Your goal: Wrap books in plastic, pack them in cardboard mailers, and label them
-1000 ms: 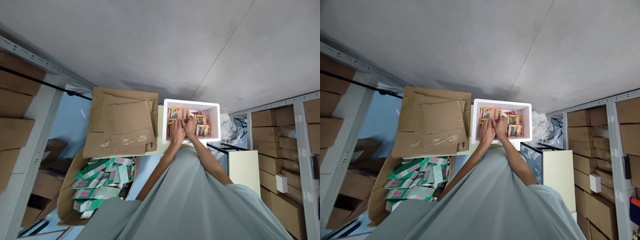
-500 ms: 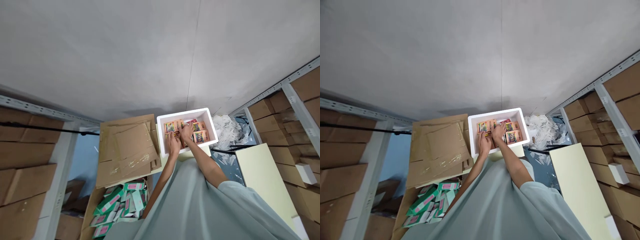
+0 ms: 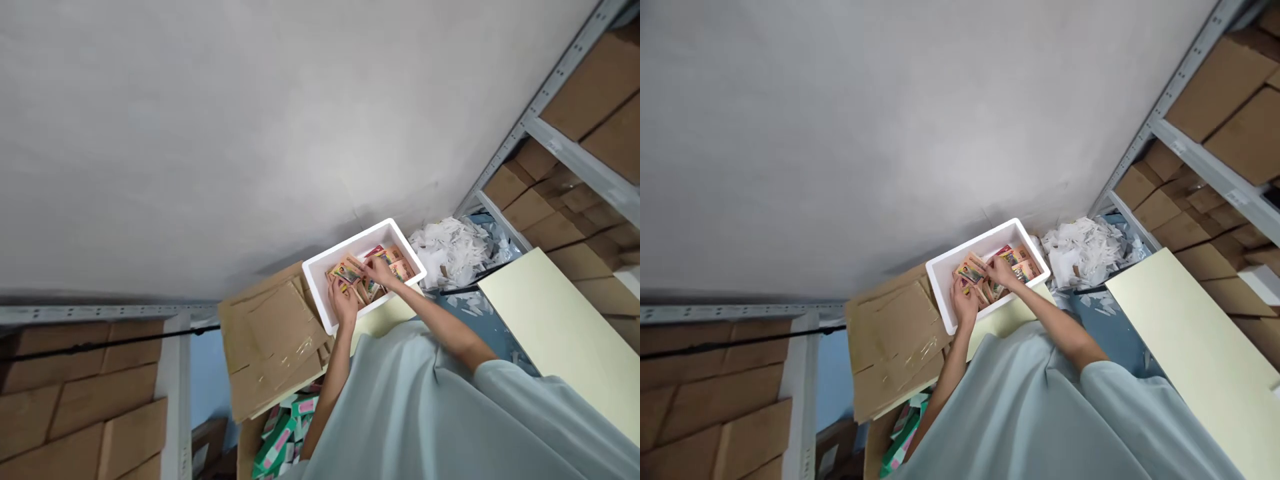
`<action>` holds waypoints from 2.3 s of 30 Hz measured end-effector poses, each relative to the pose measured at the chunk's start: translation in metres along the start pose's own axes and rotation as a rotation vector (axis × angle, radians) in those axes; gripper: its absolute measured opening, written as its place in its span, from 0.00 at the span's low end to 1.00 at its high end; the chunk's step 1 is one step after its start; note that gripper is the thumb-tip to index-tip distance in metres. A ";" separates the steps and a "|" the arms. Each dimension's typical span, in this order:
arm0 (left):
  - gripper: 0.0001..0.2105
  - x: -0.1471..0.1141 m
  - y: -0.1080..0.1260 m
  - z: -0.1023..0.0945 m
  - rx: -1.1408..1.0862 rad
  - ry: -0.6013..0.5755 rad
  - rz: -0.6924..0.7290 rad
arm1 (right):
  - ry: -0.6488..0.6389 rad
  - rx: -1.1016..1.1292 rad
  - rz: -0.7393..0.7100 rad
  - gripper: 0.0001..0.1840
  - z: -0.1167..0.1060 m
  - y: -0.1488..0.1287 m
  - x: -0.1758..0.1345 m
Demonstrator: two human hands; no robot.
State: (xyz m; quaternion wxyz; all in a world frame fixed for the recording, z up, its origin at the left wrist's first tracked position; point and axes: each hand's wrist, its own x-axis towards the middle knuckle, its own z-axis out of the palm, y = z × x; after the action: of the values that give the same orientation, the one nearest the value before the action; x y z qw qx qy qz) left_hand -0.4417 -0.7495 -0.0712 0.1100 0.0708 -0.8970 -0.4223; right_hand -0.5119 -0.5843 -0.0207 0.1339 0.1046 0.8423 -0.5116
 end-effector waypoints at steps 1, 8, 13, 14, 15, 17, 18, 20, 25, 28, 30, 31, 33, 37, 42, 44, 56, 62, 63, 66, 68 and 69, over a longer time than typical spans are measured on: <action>0.23 0.002 0.011 0.002 -0.022 -0.010 0.010 | 0.006 0.040 0.000 0.03 -0.022 0.008 -0.006; 0.25 -0.002 0.129 0.073 -0.334 -0.446 0.110 | 0.214 0.513 -0.062 0.26 -0.201 0.083 -0.103; 0.25 -0.043 0.221 0.133 -0.438 -0.819 0.270 | 0.505 0.657 0.009 0.27 -0.291 0.125 -0.212; 0.25 -0.054 0.239 0.145 -0.445 -0.885 0.288 | 0.560 0.677 0.019 0.27 -0.305 0.135 -0.233; 0.25 -0.067 0.255 0.155 -0.454 -0.947 0.300 | 0.610 0.694 0.028 0.27 -0.318 0.145 -0.252; 0.23 -0.095 0.288 0.177 -0.482 -1.069 0.293 | 0.696 0.719 0.042 0.27 -0.342 0.167 -0.286; 0.22 -0.111 0.303 0.187 -0.495 -1.120 0.277 | 0.737 0.727 0.048 0.27 -0.353 0.180 -0.300; 0.20 -0.144 0.332 0.209 -0.509 -1.193 0.226 | 0.815 0.734 0.059 0.28 -0.375 0.206 -0.327; 0.20 -0.227 0.399 0.266 -0.493 -1.317 0.116 | 1.025 0.652 0.092 0.25 -0.431 0.267 -0.386; 0.20 -0.272 0.435 0.296 -0.486 -1.355 0.113 | 1.108 0.609 0.111 0.23 -0.462 0.295 -0.422; 0.20 -0.298 0.454 0.310 -0.477 -1.388 0.117 | 1.153 0.626 0.114 0.22 -0.480 0.310 -0.444; 0.20 -0.309 0.462 0.315 -0.475 -1.409 0.112 | 1.172 0.645 0.113 0.22 -0.487 0.318 -0.454; 0.20 -0.328 0.473 0.322 -0.474 -1.455 0.078 | 1.197 0.686 0.114 0.22 -0.497 0.331 -0.469; 0.24 -0.347 0.484 0.326 -0.450 -1.534 -0.025 | 1.224 0.726 0.134 0.22 -0.505 0.351 -0.482; 0.25 -0.345 0.491 0.330 -0.457 -1.476 0.001 | 1.486 0.553 0.235 0.21 -0.498 0.342 -0.484; 0.25 -0.342 0.496 0.330 -0.471 -1.425 0.038 | 1.564 0.453 0.244 0.18 -0.492 0.328 -0.484; 0.18 -0.373 0.531 0.290 -0.590 -1.401 0.495 | 1.379 0.754 0.067 0.28 -0.453 0.283 -0.454; 0.24 -0.354 0.523 0.293 -0.561 -1.208 0.396 | 1.287 0.967 -0.093 0.31 -0.465 0.288 -0.470; 0.28 -0.349 0.522 0.294 -0.556 -1.232 0.294 | 1.264 0.983 -0.106 0.32 -0.466 0.288 -0.473; 0.33 -0.343 0.517 0.291 -0.564 -1.458 -0.014 | 1.225 0.996 -0.112 0.33 -0.466 0.288 -0.477; 0.34 -0.343 0.515 0.286 -0.587 -1.530 -0.131 | 1.216 0.989 -0.105 0.33 -0.465 0.288 -0.477; 0.34 -0.343 0.514 0.283 -0.597 -1.521 -0.159 | 1.210 0.987 -0.104 0.33 -0.464 0.288 -0.476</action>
State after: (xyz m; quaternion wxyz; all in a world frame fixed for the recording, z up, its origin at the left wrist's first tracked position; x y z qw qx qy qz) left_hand -0.2002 -0.1384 0.1039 -0.5442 -0.2036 -0.5685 -0.5824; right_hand -0.0279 -0.0593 0.1016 -0.4346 0.3730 0.4478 -0.6867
